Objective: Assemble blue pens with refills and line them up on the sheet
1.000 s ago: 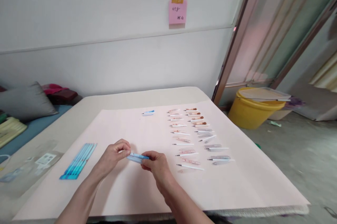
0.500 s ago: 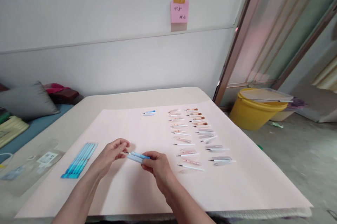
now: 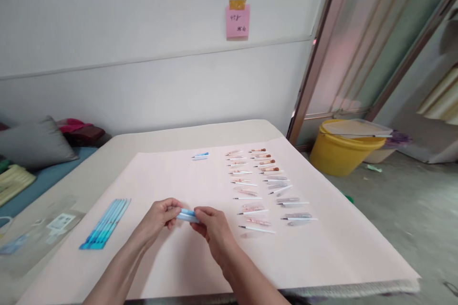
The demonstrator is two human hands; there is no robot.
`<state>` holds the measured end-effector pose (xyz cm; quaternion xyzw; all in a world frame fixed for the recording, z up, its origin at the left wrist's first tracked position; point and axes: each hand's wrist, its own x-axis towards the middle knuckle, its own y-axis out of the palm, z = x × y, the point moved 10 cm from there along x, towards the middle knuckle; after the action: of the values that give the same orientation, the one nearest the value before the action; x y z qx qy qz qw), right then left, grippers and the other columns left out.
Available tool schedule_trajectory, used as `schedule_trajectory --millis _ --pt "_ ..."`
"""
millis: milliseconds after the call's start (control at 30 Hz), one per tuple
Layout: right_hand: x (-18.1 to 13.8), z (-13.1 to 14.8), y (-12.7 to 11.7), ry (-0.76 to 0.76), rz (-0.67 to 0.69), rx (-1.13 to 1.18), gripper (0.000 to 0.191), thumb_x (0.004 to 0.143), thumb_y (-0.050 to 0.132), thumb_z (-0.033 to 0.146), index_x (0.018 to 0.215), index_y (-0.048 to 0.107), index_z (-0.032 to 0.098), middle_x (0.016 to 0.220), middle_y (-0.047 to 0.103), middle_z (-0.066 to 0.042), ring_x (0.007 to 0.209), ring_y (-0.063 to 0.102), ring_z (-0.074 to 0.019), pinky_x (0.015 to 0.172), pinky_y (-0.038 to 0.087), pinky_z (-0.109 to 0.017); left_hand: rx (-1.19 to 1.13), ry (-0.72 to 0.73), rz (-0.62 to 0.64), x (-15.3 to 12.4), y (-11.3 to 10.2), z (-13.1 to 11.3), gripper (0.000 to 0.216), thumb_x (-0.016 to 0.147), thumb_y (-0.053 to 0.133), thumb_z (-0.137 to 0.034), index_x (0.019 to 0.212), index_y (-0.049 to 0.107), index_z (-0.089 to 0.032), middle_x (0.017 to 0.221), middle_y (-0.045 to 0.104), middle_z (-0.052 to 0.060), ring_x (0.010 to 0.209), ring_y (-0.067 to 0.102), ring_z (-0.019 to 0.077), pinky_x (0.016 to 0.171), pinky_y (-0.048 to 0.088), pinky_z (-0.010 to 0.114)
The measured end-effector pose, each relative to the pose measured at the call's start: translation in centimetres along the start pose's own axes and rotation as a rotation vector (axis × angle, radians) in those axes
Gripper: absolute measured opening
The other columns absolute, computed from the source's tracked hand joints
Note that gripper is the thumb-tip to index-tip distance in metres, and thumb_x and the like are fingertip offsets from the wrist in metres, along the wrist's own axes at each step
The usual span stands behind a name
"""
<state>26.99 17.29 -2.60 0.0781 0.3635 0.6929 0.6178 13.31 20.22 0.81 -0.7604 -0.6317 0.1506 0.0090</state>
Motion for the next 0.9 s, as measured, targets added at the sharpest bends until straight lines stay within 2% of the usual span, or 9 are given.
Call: schedule_trajectory --millis 133,233,433,633,733,900 --pt "0.4 -1.0 -0.7 0.129 -0.042 0.195 0.031 0.07 0.067 0.04 0.078 0.064 0.01 0.073 0.064 -0.007 0.069 0.062 -0.015 0.073 0.05 -0.029 -0.012 -0.04 -0.049 0.5 -0.5 0.8 0.026 0.068 0.063 -0.038 0.075 0.062 -0.013 0.047 0.05 -0.004 0.043 0.043 0.0079 0.045 0.031 0.021" --pt "0.5 -1.1 -1.1 0.169 -0.068 0.237 0.029 0.071 0.065 0.038 0.077 0.063 0.01 0.073 0.066 -0.009 0.065 0.062 -0.0147 0.069 0.05 -0.028 -0.052 -0.056 -0.059 0.7 -0.6 1.2 0.027 0.066 0.066 -0.039 0.075 0.063 -0.014 0.049 0.05 -0.003 0.044 0.043 0.0077 0.046 0.032 0.02" --pt "0.4 -0.4 -1.2 0.153 -0.077 0.258 0.016 0.066 0.063 0.02 0.078 0.062 0.01 0.077 0.067 -0.01 0.068 0.063 -0.0152 0.073 0.05 -0.029 -0.152 -0.114 -0.072 0.9 -0.4 2.2 0.029 0.063 0.069 -0.04 0.075 0.064 -0.014 0.05 0.05 -0.003 0.045 0.042 0.0066 0.046 0.031 0.019" --pt "0.8 -0.3 -2.0 0.106 -0.112 0.265 0.032 0.054 0.056 -0.001 0.084 0.062 0.009 0.086 0.066 -0.012 0.083 0.065 -0.0189 0.083 0.05 -0.031 -0.227 -0.126 -0.098 1.0 -0.8 2.7 0.027 0.062 0.07 -0.036 0.076 0.064 -0.014 0.054 0.052 -0.003 0.047 0.043 0.0059 0.046 0.031 0.018" --pt "1.2 -0.3 -2.3 0.075 -0.111 0.278 0.033 0.052 0.055 -0.004 0.081 0.062 0.009 0.089 0.064 -0.013 0.089 0.065 -0.0209 0.087 0.049 -0.031 -0.252 -0.13 -0.116 1.0 -1.4 2.6 0.027 0.062 0.07 -0.036 0.076 0.064 -0.014 0.054 0.051 -0.003 0.046 0.042 0.0054 0.045 0.03 0.017" --pt "1.2 0.4 -2.6 0.006 -0.128 0.247 0.03 0.051 0.064 -0.004 0.077 0.063 0.012 0.097 0.059 -0.009 0.092 0.064 -0.0218 0.089 0.05 -0.031 -0.275 -0.125 -0.166 0.9 -2.6 2.3 0.026 0.06 0.071 -0.035 0.074 0.063 -0.014 0.052 0.051 -0.004 0.045 0.042 0.0057 0.045 0.031 0.018"
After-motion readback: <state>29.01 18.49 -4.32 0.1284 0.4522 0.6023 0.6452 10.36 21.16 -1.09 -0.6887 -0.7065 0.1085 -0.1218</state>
